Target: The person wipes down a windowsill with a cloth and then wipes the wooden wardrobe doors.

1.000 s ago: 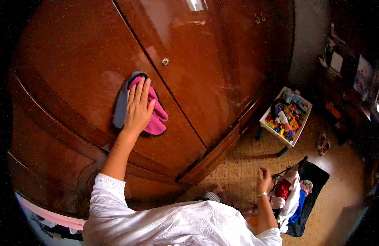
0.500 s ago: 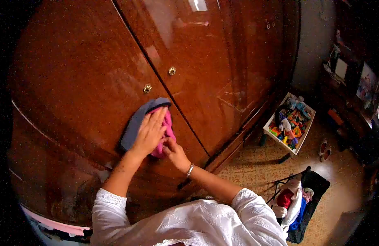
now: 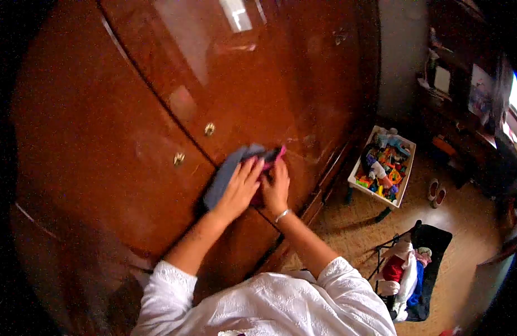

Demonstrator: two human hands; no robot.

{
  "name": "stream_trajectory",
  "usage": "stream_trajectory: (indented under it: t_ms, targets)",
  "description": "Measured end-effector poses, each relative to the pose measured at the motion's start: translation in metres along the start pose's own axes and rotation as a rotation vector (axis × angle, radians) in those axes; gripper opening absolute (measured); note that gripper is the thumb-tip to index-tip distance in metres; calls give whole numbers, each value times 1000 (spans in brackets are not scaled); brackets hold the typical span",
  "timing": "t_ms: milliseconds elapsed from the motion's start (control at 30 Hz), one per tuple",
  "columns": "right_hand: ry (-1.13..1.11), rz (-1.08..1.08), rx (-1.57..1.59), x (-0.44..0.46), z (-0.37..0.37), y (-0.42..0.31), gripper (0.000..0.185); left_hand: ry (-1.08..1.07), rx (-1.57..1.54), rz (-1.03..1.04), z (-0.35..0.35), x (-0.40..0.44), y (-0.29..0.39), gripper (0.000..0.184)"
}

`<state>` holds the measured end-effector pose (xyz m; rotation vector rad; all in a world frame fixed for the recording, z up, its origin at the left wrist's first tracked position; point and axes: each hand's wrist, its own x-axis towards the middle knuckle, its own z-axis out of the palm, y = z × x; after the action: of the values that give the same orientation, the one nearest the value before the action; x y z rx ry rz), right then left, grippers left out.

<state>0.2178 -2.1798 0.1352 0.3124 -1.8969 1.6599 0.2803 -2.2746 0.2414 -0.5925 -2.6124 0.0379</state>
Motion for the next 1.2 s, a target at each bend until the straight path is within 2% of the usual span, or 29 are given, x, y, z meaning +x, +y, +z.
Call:
stream_trajectory:
  t_ms: [33,67,133,167,200,267,300,400,467,533,567,633,767,833,900,933,1000,1067,1133,1200]
  targets:
    - [-77,-40,24,-8,-3,1,49,-24,-13,34,2,-9,0,50]
    - [-228,125,195,-15,-4,8,50,-45,-20,67,2,-13,1,48]
    - [-184,54,183,-16,-4,-17,43,77,-256,16,3,-11,4,44]
    - [-182,74,207,-10,0,-19,43,187,-294,42,2,-5,2,39]
    - [-187,89,232,1,4,-20,44,204,-273,56,-2,2,0,39]
    - [-140,48,246,36,8,-21,46,43,-182,-42,-6,16,-3,40]
    - [-103,42,246,54,10,-21,48,108,-20,18,8,20,-9,42]
    - [-44,-86,217,116,13,-15,51,131,168,46,-12,65,-5,46]
    - [-73,-121,267,167,6,-20,54,159,150,-8,-31,101,1,50]
    - [-47,-197,224,212,0,-30,56,146,289,-53,-42,130,5,53]
    - [-44,-256,332,236,-7,-44,56,161,308,-65,-49,147,7,53]
    - [-55,-332,316,280,-6,-53,55,259,429,-84,-62,176,8,54]
    - [-33,-545,232,337,-16,-110,56,372,463,-177,-92,217,6,51]
    - [-37,-659,276,352,-17,-148,54,332,516,-309,-111,220,4,51]
    - [-68,-915,128,369,-16,-183,49,315,517,-429,-143,218,4,55]
    - [-67,-1023,75,376,-15,-203,48,427,650,-381,-158,216,-3,56]
    - [-43,-1188,23,392,-12,-245,46,318,715,-551,-203,219,-8,58]
    - [66,-1281,134,419,-1,-285,47,486,921,-430,-242,225,-31,60]
    - [137,-1272,166,452,6,-319,49,532,1066,-416,-283,245,-45,60]
    - [267,-1230,216,477,14,-342,51,668,1074,-291,-313,268,-52,59]
